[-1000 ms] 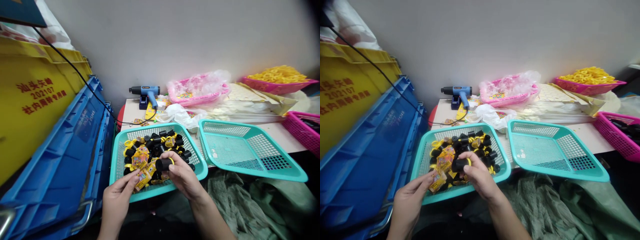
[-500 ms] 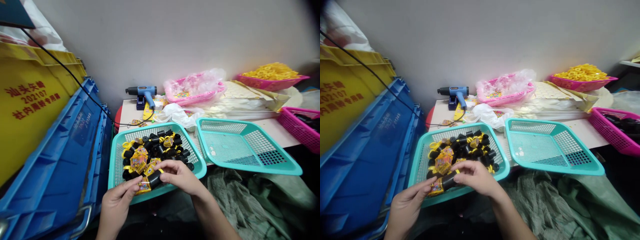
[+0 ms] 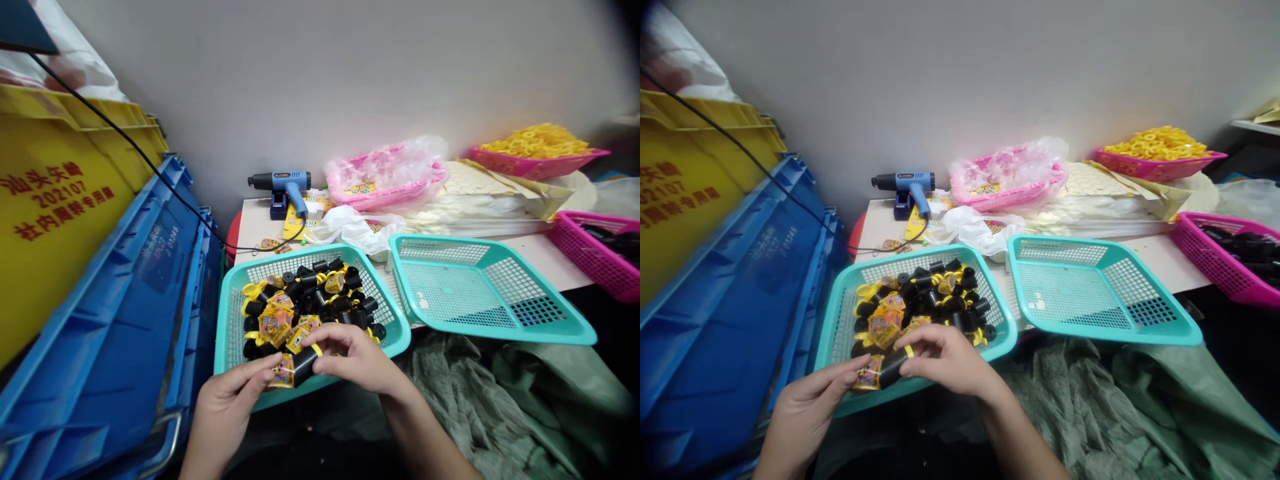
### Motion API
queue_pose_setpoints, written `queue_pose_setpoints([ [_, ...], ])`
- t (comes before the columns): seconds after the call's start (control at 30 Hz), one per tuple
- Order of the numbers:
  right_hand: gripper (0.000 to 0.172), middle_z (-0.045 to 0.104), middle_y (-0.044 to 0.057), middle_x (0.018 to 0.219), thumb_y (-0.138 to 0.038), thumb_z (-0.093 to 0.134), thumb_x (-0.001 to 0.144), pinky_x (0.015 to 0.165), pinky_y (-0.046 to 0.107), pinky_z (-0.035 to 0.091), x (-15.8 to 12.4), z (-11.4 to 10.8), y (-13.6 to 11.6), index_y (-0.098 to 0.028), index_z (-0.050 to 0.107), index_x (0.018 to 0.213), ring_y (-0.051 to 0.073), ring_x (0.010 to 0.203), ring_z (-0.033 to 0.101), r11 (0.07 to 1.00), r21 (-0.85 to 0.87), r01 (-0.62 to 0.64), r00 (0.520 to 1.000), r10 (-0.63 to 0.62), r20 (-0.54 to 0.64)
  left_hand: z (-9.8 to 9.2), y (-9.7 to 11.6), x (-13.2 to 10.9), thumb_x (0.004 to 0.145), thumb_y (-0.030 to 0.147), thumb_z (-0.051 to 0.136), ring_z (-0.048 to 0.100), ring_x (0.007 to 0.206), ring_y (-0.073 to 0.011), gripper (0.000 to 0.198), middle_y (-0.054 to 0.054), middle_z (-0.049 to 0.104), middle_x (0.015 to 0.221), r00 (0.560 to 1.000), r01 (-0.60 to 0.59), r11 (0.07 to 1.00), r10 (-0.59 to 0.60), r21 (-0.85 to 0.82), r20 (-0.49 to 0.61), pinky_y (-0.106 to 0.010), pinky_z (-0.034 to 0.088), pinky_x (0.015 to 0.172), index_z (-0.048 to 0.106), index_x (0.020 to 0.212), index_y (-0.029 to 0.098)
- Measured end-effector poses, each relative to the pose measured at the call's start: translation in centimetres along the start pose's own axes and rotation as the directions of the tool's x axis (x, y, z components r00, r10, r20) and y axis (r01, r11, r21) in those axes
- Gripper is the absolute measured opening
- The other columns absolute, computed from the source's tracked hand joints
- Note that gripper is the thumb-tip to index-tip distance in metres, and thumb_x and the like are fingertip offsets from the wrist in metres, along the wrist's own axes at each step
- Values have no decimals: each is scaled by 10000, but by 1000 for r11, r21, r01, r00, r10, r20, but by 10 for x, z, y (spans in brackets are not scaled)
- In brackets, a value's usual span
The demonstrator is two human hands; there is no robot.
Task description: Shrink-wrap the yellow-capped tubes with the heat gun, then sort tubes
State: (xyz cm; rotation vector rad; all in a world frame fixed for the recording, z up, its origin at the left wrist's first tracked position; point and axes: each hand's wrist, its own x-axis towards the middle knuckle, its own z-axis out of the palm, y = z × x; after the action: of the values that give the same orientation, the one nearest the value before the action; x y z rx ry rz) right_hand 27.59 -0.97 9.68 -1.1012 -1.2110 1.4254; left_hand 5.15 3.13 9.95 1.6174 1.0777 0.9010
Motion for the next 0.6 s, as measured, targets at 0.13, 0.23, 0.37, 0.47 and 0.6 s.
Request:
queue_pose_setpoints([
  [0.13,399,627,-8,719,-392,813,675,598,172,447,2,5,8,-156,711,980,64,614,557,983,171,-74,995,83,-48,0,3,-1,766,467,711,749,741,-202,181,-32,763,853,1000,-31,999,31,-18,1,-214,594,684,776,858,324],
  [0.23,429,651,3,710,-417,809,673,598,181,475,2,10,10,-143,695,982,79,606,597,973,210,-97,989,117,-86,0,1,-2,765,471,713,749,757,-194,178,-27,763,858,999,-37,999,36,-27,-22,-197,585,697,774,859,332],
  [0.37,449,638,2,630,-458,799,667,548,194,472,2,12,9,-124,681,943,92,537,591,965,214,-154,983,171,-61,-2,1,0,765,471,714,748,743,-184,169,-22,765,855,1000,-27,999,27,-19,-5,-179,580,678,772,859,342],
  [0.47,451,633,5,633,-469,795,665,530,189,448,1,14,5,-121,680,928,86,528,576,972,159,-172,979,186,-81,-1,6,4,748,498,721,747,730,-185,180,-25,763,820,999,-49,999,48,-20,-7,-172,575,673,773,828,346],
  [0.6,406,585,-14,625,-406,821,643,511,159,379,-2,16,0,-125,701,909,53,541,496,992,-1,-125,983,123,-139,0,11,6,734,515,725,745,700,-182,190,-29,761,790,997,-77,997,77,-18,-26,-161,568,653,777,802,346],
])
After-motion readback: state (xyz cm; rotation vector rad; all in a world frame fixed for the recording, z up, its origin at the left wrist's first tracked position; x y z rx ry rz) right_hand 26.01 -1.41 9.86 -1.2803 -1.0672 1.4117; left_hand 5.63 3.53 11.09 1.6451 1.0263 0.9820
